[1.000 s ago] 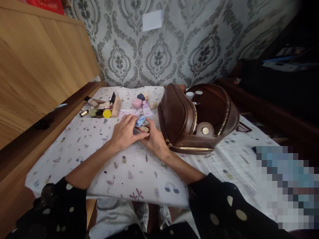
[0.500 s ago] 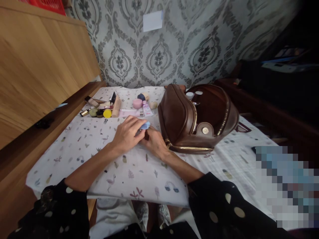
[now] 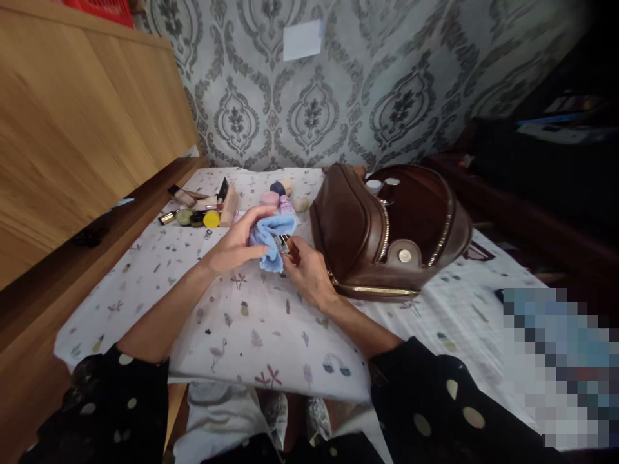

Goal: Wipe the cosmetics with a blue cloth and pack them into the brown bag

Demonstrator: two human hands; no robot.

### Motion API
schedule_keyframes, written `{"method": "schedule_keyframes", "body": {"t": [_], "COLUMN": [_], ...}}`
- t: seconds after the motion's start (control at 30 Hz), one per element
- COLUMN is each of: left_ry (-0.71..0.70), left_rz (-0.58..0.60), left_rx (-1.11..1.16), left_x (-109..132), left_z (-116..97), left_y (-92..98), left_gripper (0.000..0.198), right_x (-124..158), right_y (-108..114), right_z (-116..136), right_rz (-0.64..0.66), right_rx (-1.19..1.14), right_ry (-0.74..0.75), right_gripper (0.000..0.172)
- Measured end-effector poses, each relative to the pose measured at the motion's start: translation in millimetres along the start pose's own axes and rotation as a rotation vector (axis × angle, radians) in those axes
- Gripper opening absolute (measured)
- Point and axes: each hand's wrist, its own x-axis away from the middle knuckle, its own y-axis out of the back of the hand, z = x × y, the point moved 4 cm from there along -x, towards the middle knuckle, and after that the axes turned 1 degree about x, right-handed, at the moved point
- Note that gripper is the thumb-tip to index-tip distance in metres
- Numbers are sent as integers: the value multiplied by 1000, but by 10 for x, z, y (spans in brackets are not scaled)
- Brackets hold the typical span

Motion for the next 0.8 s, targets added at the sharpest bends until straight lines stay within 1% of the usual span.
{"method": "schedule_keyframes", "body": {"t": [0.03,0.1,0.2,0.27,0.4,0.47,0.5,0.53,0.6,0.67,0.7,0.8], "left_ry": [1,24,61,65,30,-13,-35,-53,-67,-57,-45,-30], "left_rz": [-5,-62,-157,-246,-476,-538,-543,-524,-428,-323,-292,-282], "left_rx": [-5,-39,-63,-107,-396,-547,-608,-656,-699,-669,-635,-561], "left_x": [-3,-7,-19,-27,-7,14,23,29,32,35,39,49], "left_z": [5,26,72,90,38,-21,-48,-67,-82,-80,-79,-91], "left_y": [8,28,87,176,389,421,408,375,265,140,88,-4], "left_gripper": [61,56,40,31,22,22,23,23,23,22,21,20], "right_x": [-1,-3,-4,-2,5,7,7,7,6,4,3,0], "right_y": [-2,-4,-3,-2,-4,-2,1,5,10,10,10,11], "right_z": [-6,-13,-14,-11,-15,-20,-21,-20,-10,6,13,27], "right_rz": [-3,-5,1,3,2,-10,-22,-33,-44,-43,-43,-44], "right_rx": [-1,1,-15,-37,-73,-82,-76,-61,-7,47,63,70], "right_ry": [-3,-4,-6,-8,-19,-15,-7,5,47,96,116,136], "right_gripper": [16,17,16,17,21,22,24,26,27,23,21,20]}}
